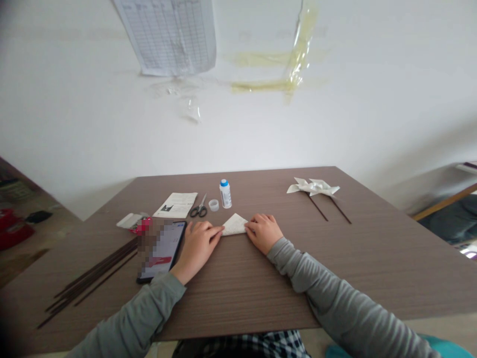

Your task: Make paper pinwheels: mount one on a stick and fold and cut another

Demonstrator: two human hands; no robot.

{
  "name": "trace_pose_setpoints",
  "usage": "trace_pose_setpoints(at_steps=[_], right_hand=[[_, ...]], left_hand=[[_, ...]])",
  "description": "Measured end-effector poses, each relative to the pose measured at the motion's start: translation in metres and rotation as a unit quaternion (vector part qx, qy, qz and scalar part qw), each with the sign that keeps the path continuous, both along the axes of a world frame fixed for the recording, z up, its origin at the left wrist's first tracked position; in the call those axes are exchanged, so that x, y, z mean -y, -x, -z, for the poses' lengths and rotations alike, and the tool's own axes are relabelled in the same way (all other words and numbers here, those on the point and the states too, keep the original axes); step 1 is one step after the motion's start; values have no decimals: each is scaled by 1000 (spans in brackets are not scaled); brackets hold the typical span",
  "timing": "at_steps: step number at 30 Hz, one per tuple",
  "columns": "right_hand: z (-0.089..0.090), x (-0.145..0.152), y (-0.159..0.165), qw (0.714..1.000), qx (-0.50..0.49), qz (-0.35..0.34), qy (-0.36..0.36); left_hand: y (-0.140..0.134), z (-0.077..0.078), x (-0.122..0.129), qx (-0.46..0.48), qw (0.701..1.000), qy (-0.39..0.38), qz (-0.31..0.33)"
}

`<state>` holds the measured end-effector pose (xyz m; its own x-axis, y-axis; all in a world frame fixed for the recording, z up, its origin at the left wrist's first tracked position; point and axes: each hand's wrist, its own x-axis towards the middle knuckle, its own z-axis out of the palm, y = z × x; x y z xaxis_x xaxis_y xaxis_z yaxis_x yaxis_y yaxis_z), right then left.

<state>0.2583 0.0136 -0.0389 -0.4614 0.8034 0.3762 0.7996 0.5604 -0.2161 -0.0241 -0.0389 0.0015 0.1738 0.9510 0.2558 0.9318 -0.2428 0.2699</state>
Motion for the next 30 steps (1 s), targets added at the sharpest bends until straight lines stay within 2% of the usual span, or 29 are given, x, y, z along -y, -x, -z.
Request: trace_pose_setpoints(at_steps=[6, 20, 30], right_hand=[[3, -1, 0, 1000, 6, 4, -8], [-3, 3, 2, 1000, 20, 13, 11], [-18, 11, 9, 997, 46, 43, 53]], left_hand=[[3, 6, -3, 7, 1000, -15, 3], [0, 0, -1, 9, 1000, 5, -3], [-10, -15, 3, -18, 999, 29, -18]])
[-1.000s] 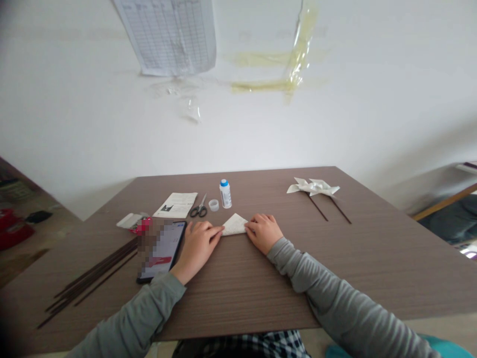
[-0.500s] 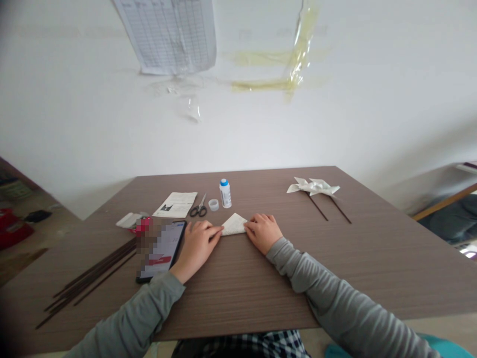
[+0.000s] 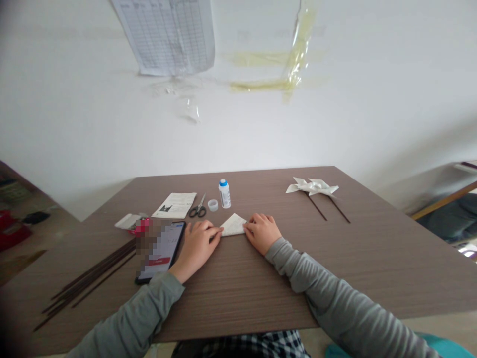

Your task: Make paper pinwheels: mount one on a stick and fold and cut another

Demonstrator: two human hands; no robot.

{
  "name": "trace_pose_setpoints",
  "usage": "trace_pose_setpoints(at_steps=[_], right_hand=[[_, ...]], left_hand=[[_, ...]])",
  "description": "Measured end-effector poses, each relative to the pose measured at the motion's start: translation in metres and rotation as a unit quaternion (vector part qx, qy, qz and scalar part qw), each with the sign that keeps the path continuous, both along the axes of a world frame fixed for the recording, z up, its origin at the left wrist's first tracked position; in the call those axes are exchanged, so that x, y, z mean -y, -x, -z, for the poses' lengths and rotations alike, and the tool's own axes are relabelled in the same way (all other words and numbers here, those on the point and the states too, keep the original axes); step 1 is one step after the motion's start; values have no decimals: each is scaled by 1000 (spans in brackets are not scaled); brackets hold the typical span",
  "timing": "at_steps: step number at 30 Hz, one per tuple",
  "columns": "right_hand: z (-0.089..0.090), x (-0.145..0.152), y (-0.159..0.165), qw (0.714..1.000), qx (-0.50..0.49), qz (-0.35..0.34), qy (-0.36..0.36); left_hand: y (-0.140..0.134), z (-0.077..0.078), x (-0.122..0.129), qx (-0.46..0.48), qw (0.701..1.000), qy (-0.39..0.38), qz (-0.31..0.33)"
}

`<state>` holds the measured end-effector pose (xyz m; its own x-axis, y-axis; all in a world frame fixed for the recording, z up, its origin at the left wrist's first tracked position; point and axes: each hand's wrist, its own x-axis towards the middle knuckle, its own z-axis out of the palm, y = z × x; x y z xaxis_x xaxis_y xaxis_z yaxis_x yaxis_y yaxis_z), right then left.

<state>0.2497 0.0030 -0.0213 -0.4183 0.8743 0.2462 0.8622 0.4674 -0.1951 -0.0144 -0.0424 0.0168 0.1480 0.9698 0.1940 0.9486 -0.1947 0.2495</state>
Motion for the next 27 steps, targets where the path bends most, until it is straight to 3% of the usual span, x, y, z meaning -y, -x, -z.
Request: trace_pose_setpoints(at_steps=[16, 24, 27], right_hand=[[-15, 6, 7, 999, 6, 25, 44], [-12, 6, 6, 999, 4, 22, 38], [-10, 5, 6, 999, 9, 20, 31]], left_hand=[[-10, 0, -18, -40, 998, -11, 46], [-4, 19, -32, -42, 987, -15, 156], [-5, 19, -37, -42, 986, -4, 159]])
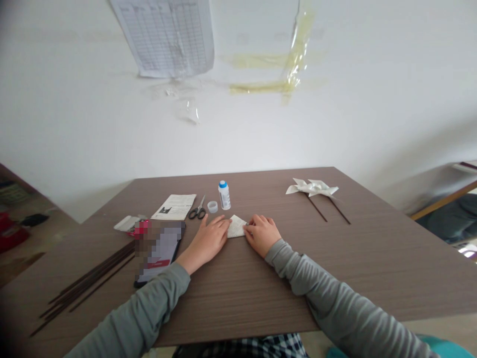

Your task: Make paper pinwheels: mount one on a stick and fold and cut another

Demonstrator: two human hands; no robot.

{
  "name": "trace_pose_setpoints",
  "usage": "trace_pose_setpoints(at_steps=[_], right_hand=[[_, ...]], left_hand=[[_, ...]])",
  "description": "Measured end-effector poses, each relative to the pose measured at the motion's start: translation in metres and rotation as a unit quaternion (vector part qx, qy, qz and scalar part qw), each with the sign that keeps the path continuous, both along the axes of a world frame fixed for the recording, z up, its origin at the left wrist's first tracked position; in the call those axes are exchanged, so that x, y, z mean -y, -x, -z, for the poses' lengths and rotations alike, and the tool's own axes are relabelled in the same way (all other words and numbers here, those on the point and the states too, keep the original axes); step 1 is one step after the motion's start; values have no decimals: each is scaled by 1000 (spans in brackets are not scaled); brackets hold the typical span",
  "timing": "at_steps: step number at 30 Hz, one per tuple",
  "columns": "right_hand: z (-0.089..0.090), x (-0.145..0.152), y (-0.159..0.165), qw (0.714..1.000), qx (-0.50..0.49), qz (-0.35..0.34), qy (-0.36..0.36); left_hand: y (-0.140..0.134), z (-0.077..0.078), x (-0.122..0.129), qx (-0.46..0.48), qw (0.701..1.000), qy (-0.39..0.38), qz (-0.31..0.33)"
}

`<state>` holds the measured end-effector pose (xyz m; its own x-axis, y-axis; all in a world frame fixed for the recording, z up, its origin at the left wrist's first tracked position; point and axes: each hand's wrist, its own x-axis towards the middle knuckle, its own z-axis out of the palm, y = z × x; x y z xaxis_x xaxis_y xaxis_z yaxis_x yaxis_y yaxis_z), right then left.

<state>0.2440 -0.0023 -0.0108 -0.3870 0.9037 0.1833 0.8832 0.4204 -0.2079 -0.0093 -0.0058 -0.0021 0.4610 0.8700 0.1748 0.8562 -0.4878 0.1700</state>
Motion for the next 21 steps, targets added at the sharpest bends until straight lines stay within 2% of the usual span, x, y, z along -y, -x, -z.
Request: trace_pose_setpoints(at_steps=[7, 14, 21], right_hand=[[1, 0, 1, 1000, -2, -2, -18], [-5, 3, 2, 1000, 8, 10, -1], [-2, 0, 3, 999, -31, 19, 10]], left_hand=[[-5, -9, -4, 12, 999, 46, -27], [-2, -7, -3, 6, 997, 60, -38], [-2, -6, -2, 12, 998, 59, -37]])
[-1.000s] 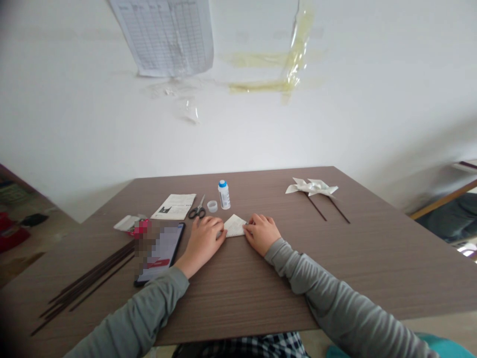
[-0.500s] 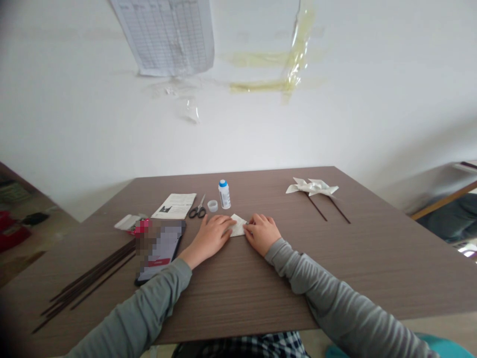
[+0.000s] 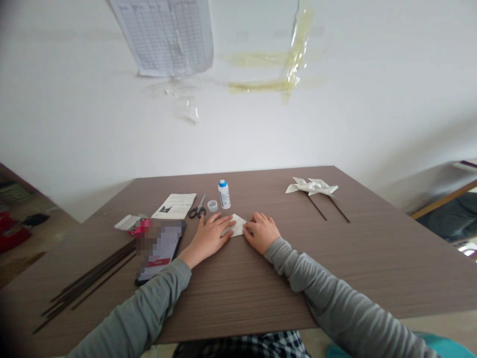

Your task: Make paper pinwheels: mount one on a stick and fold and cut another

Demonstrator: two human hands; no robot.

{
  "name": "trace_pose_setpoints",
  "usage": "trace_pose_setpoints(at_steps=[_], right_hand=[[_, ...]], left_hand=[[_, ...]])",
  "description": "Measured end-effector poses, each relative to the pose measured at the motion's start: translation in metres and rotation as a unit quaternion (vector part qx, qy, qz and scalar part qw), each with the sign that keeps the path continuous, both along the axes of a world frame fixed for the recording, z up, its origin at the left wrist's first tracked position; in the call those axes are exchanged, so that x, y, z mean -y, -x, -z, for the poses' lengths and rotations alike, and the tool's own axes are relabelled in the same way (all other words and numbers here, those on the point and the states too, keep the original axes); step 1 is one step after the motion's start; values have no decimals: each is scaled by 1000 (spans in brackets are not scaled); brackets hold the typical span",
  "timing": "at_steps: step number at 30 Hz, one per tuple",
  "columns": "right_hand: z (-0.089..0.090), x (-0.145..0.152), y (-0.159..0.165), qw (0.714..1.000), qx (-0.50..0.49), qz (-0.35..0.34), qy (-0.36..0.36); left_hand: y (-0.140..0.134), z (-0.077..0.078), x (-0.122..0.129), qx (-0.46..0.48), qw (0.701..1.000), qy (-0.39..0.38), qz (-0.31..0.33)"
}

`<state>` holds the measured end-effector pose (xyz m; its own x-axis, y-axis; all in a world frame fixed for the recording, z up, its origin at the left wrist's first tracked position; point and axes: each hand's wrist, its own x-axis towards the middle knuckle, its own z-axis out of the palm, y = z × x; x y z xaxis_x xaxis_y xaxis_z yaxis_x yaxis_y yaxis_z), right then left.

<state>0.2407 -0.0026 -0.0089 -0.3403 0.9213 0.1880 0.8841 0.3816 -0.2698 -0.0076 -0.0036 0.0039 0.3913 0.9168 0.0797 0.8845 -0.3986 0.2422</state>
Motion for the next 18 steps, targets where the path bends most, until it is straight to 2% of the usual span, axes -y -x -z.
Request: trace_pose_setpoints(at_steps=[7, 13, 18], right_hand=[[1, -4, 6, 1000, -15, 24, 11], [-2, -5, 8, 999, -14, 32, 33], [0, -6, 9, 999, -10, 40, 23]], left_hand=[[6, 5, -6, 11, 1000, -1, 4], [8, 3, -7, -3, 1000, -4, 18], [7, 3, -7, -3, 1000, 2, 7]])
